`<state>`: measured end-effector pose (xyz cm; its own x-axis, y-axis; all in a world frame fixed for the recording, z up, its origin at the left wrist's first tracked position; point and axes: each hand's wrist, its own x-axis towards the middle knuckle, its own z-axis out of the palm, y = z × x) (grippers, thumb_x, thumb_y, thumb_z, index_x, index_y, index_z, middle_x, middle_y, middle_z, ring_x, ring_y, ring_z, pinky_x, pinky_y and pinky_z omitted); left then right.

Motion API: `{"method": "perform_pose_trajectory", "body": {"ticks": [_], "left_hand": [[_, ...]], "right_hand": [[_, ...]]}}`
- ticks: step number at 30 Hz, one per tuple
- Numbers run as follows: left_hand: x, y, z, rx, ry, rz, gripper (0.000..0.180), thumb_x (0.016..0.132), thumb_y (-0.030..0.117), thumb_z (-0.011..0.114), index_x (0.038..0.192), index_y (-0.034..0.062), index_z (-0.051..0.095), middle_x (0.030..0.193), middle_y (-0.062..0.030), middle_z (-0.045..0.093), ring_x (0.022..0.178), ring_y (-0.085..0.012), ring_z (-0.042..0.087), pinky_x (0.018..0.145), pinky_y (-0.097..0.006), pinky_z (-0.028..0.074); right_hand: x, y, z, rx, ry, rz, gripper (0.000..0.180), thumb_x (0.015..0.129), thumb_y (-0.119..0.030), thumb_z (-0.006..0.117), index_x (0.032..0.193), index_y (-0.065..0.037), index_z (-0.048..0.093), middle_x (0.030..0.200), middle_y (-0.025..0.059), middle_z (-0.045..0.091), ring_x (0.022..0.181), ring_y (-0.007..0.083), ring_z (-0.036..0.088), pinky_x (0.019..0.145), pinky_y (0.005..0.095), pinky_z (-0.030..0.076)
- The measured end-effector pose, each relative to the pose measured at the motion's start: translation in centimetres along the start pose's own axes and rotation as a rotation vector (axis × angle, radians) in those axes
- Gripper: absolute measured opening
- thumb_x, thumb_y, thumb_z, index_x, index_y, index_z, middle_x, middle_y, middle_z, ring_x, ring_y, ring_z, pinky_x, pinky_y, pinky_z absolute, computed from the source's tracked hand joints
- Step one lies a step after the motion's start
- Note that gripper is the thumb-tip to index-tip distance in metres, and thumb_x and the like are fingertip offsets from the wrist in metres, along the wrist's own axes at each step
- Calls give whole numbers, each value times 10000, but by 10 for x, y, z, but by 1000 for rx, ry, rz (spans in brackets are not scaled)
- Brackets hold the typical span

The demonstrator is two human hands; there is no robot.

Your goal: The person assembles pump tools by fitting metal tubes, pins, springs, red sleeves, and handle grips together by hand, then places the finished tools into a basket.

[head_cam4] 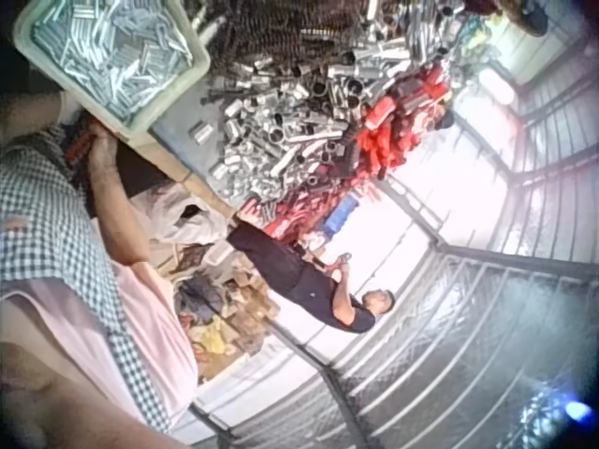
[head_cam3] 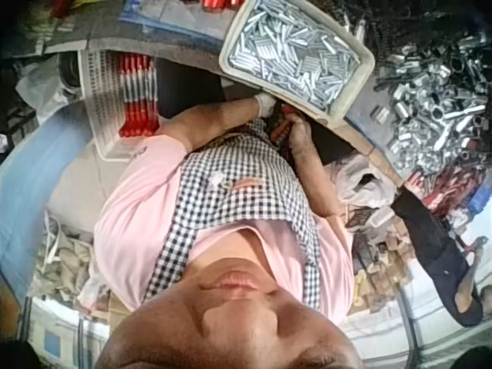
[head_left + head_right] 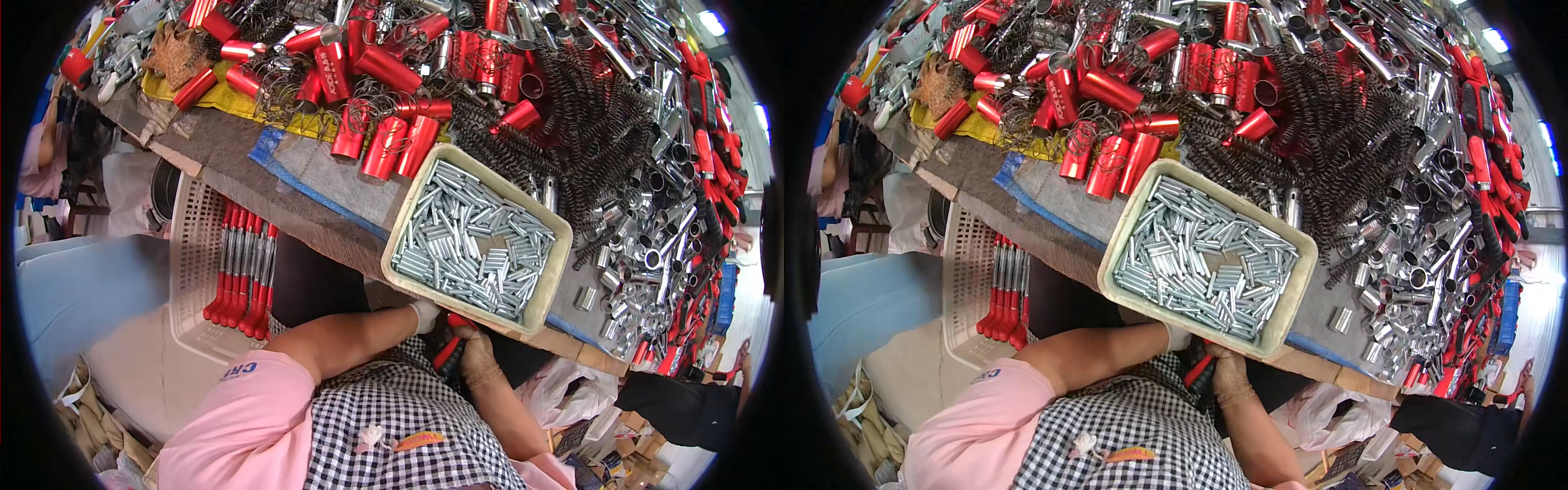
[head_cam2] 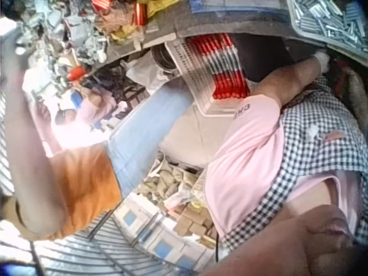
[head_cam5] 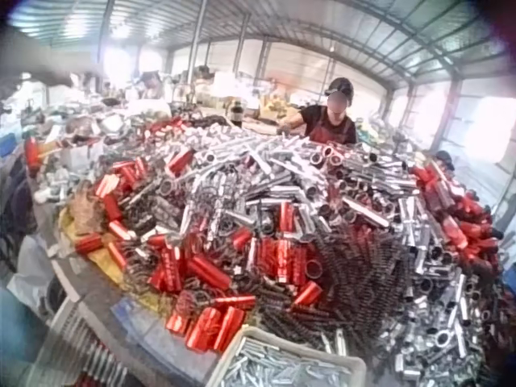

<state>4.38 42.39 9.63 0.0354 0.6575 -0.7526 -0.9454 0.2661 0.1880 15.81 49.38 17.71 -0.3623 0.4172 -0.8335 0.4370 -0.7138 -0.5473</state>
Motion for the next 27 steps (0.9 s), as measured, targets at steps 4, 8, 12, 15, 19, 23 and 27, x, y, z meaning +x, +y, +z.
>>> {"method": "perform_pose_trajectory", "body": {"ticks": [4,8,12,15,19,23,27], "left_hand": [[-19,17,-8,868,-44,-19,449,984,323,398,1381,136,493,1410,-77,498,1281,-234,460,1060,-370,361],[-29,58,8,1788,-85,-21,453,986,258,364,1407,127,468,1456,-73,451,1311,-230,426,1098,-365,326],[-45,42,-45,1792,-41,562,363,855,155,592,1215,111,621,1298,-137,583,1237,-255,512,1045,-370,391],[-74,65,-52,1604,19,950,288,842,204,602,1079,62,685,1138,-172,663,1145,-310,580,997,-380,424],[-92,79,17,2210,25,-252,510,909,356,457,1300,52,577,1366,-187,540,1289,-297,500,1072,-384,380],[-68,75,-13,2181,-73,80,607,912,501,432,1363,107,534,1431,-161,485,1341,-310,436,1125,-426,304],[-42,71,-15,2078,55,110,598,915,521,423,1365,143,535,1435,-135,487,1336,-318,439,1114,-450,322]], "right_hand": [[24,4,-6,45,-53,-81,337,759,-70,616,1087,7,633,943,122,643,812,255,619,743,359,520],[23,-28,22,-192,71,-277,363,860,-147,579,1193,-3,597,1080,138,641,971,265,612,868,382,502],[24,-70,81,-186,161,-413,371,865,-153,573,1204,-3,590,1094,143,638,988,267,609,876,383,498],[-6,-55,45,-163,243,-564,377,869,-158,569,1211,-2,585,1105,147,636,1001,268,606,882,383,495],[-19,-47,34,-192,317,-645,384,874,-164,564,1222,-2,578,1119,152,633,1018,270,602,890,384,492],[-17,-57,21,-291,334,-671,392,879,-171,559,1232,-2,571,1134,157,630,1034,271,598,899,385,488],[-14,-27,-11,-417,334,-681,400,884,-177,553,1243,-2,563,1148,162,627,1051,273,595,907,386,484]]}}
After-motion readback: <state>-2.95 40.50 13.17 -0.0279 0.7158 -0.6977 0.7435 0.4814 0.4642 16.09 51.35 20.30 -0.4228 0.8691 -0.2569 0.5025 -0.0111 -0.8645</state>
